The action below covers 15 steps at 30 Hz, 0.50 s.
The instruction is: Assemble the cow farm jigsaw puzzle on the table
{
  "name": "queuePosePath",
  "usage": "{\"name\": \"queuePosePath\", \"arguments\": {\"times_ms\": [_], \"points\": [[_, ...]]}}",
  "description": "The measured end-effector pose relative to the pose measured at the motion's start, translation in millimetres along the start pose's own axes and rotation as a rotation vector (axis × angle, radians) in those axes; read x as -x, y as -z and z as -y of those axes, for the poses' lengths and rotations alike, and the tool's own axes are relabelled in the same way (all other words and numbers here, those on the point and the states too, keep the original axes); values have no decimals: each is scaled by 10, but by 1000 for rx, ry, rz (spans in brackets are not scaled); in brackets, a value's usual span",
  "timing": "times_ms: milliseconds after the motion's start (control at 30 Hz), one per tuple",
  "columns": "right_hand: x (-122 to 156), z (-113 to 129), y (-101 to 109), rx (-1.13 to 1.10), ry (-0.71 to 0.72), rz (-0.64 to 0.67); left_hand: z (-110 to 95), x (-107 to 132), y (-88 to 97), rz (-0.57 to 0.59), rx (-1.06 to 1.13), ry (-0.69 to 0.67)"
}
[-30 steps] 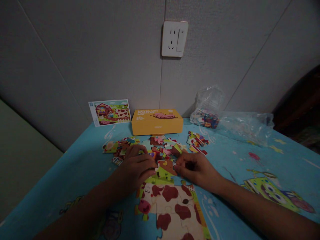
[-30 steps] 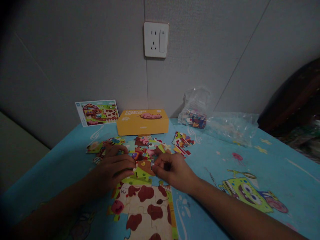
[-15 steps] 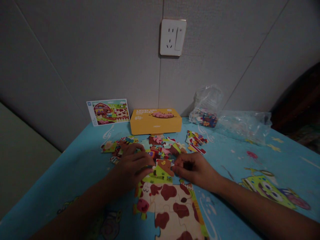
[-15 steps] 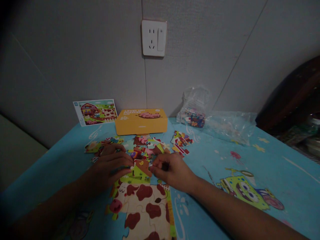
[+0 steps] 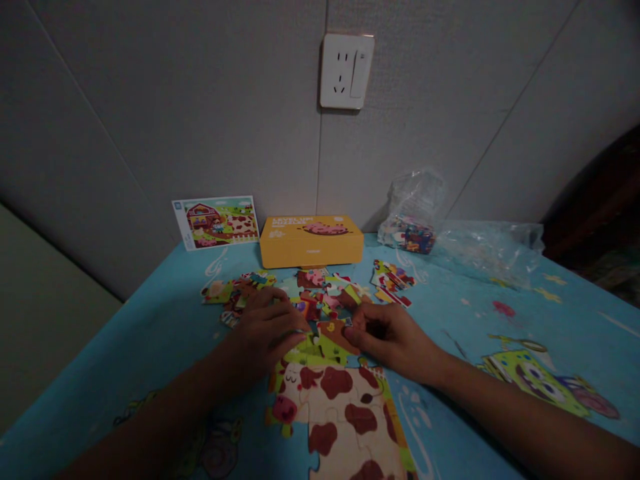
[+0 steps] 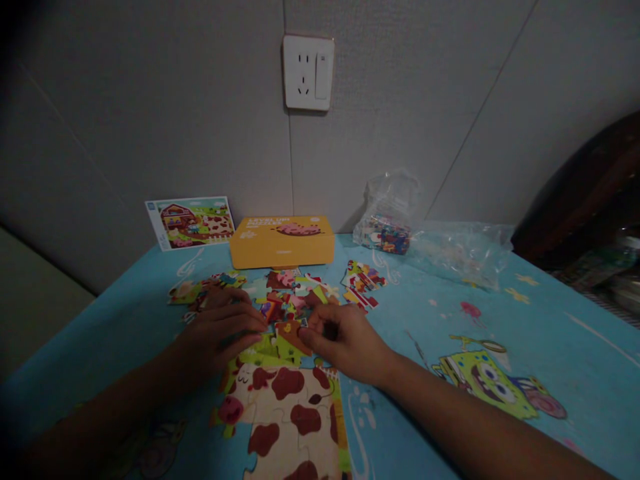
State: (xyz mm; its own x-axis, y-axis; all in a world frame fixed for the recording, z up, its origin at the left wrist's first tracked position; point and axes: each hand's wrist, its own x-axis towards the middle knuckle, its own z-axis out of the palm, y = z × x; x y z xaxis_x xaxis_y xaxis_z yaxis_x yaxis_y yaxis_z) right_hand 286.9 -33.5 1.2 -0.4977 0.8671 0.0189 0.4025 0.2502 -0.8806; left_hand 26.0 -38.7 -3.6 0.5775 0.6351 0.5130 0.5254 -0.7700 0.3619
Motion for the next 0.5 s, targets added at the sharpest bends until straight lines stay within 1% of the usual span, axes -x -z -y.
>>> {"name": "queuePosePath", "arguments": {"times_ms": [67, 133, 233, 300, 433, 500], "points": [[4, 5, 2, 3, -12, 1, 36, 3, -2, -26, -39, 29], [9, 7, 4, 9, -23, 1, 55, 1, 4, -77, -78, 75], [10, 13, 9, 22, -18, -9, 49, -1, 22, -120, -82, 125], [8, 22, 9, 21, -6, -8, 29, 7, 29, -89, -56, 119], [9, 64, -2, -4, 29, 21, -33, 42, 23, 34, 33, 37], [12, 95, -7, 5, 52, 21, -62, 57, 13, 81, 72, 28]]}}
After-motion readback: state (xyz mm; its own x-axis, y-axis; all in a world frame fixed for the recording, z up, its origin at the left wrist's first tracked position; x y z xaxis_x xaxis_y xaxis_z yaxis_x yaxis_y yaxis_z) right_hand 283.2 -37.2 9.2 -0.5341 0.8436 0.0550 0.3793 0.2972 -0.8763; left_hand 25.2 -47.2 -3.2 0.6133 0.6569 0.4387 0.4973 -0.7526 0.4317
